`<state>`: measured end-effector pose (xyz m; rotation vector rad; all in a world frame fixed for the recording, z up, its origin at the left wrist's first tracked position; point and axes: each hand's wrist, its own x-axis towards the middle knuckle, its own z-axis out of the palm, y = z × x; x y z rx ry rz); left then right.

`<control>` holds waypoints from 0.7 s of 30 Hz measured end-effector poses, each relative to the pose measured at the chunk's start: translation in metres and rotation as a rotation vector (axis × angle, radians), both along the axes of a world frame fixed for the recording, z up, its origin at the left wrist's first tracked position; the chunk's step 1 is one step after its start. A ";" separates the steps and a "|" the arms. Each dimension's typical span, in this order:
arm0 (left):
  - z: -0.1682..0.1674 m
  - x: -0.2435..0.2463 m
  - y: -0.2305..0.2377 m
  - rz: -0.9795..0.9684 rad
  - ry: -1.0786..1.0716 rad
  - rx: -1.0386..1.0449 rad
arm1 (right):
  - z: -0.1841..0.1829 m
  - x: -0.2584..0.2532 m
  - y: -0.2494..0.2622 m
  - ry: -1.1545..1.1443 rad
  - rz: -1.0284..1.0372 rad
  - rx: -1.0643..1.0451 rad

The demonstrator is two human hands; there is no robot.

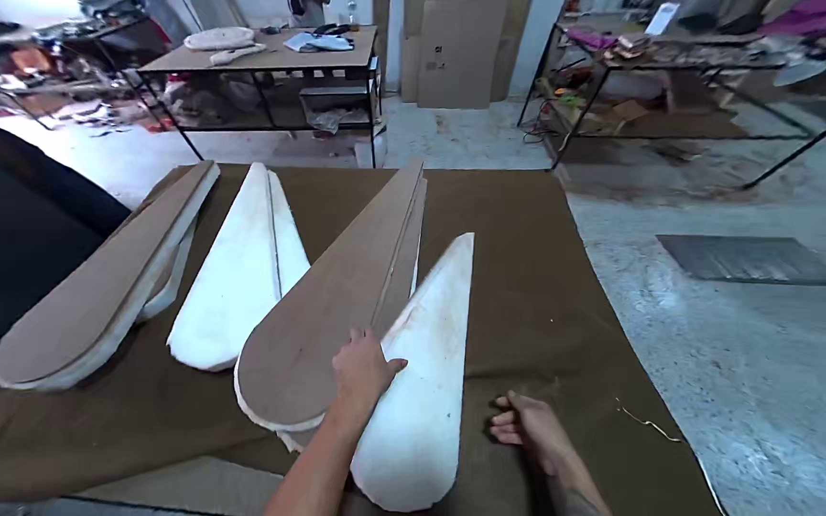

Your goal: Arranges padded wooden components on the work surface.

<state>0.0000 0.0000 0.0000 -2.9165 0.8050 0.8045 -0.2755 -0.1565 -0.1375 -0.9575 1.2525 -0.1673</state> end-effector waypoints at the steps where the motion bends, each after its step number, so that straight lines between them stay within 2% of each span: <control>1: -0.003 -0.011 -0.005 0.012 0.023 0.010 | 0.007 -0.017 -0.009 -0.024 -0.010 -0.040; 3: -0.006 -0.043 -0.021 -0.011 0.043 -0.007 | 0.016 -0.034 -0.018 -0.103 0.033 -0.071; 6: -0.013 -0.085 -0.040 -0.006 -0.019 -0.001 | 0.003 -0.042 -0.007 -0.029 0.262 -0.172; 8: -0.027 -0.091 -0.048 0.024 -0.093 0.018 | -0.010 -0.040 0.008 -0.038 0.355 -0.118; 10: -0.042 -0.090 -0.048 0.071 -0.115 0.078 | -0.022 -0.035 0.035 -0.114 0.357 -0.020; 11: -0.046 -0.089 -0.049 0.104 -0.093 0.099 | -0.030 -0.030 0.049 -0.156 0.335 -0.026; 13: -0.042 -0.084 -0.050 0.164 -0.012 0.086 | -0.048 -0.022 0.071 -0.170 0.350 -0.176; 15: -0.017 -0.082 -0.050 0.184 0.134 -0.043 | -0.058 -0.024 0.074 -0.040 0.472 -0.414; 16: 0.000 -0.086 -0.048 0.167 0.242 -0.173 | -0.053 -0.029 0.066 0.035 0.516 -0.516; 18: 0.031 -0.108 -0.049 0.079 0.601 -0.433 | -0.028 -0.052 0.041 0.062 0.445 -0.582; 19: 0.041 -0.122 -0.051 0.001 0.801 -0.534 | -0.008 -0.066 0.026 -0.030 0.281 -0.488; 21: 0.032 -0.151 -0.046 -0.179 1.055 -0.623 | 0.032 -0.104 -0.009 -0.337 -0.002 -0.067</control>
